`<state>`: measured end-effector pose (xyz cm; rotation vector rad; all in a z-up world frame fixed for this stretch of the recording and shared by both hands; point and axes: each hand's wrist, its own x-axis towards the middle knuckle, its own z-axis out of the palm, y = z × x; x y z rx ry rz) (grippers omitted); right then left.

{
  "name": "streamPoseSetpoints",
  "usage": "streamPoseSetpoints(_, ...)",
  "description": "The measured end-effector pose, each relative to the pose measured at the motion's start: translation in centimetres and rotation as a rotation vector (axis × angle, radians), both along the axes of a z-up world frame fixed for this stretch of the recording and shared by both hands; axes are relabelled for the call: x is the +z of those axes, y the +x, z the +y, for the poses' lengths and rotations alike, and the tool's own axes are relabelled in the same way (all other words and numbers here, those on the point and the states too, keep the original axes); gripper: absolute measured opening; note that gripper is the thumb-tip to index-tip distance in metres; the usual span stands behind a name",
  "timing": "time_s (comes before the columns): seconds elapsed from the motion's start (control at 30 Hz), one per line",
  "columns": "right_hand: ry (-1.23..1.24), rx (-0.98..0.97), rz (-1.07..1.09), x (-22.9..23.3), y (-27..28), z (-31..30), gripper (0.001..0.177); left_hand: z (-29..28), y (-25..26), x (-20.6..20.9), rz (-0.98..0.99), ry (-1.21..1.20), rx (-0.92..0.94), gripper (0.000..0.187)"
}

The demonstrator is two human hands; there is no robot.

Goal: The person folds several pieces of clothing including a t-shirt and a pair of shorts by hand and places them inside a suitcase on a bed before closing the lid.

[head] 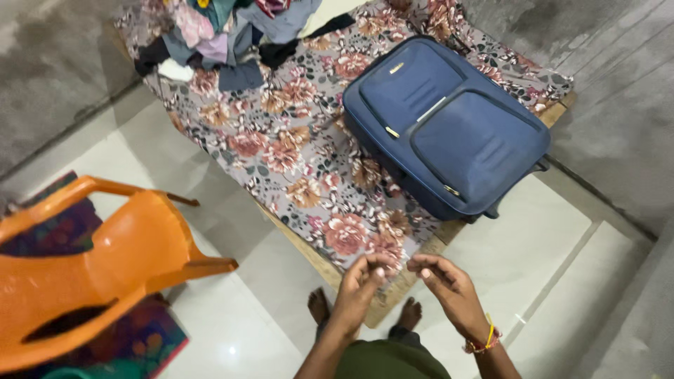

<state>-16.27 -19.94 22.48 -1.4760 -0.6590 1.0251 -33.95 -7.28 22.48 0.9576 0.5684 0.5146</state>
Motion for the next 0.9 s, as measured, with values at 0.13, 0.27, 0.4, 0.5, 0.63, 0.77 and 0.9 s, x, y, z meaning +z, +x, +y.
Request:
streamPoseSetpoints(0.13, 0.015, -0.123, 0.101, -1.1, -5.1, 3.8, 0.034, 3.0, -3.7, -1.8, 0.066, -0.091, -0.128, 0.026)
streamPoseSetpoints(0.27, 0.083, -0.134, 0.07, -1.2, -8.8, 6.8, 0.032, 6.0, -6.6, -2.1, 0.028, -0.077, -0.207, 0.026)
streamPoseSetpoints(0.4, 0.042, -0.178, 0.093, -0.7, -9.1, 8.4, 0.032, 8.9, -6.7, -1.8, 0.001, -0.017, -0.22, 0.023)
streamPoseSetpoints(0.5, 0.013, -0.241, -0.017, -0.6, -8.0, 8.4, 0.032, 10.6, -5.6, -1.8, 0.066, -0.043, -0.22, 0.025)
streamPoseSetpoints(0.63, 0.031, -0.352, -0.032, -2.9, -6.0, 7.6, 0.03, 12.7, -3.3, -3.3, 0.062, -0.011, -0.296, 0.023)
streamPoseSetpoints(0.77, -0.082, -0.496, 0.028, -7.9, -3.5, 6.7, 0.031, 15.8, -0.2, -6.1, 0.342, 0.018, -0.381, 0.023)
streamPoseSetpoints(0.9, -0.036, -0.621, 0.061, -14.7, 2.0, 6.9, 0.031, 21.2, 3.7, -10.6, 0.236, 0.357, -0.38, 0.032)
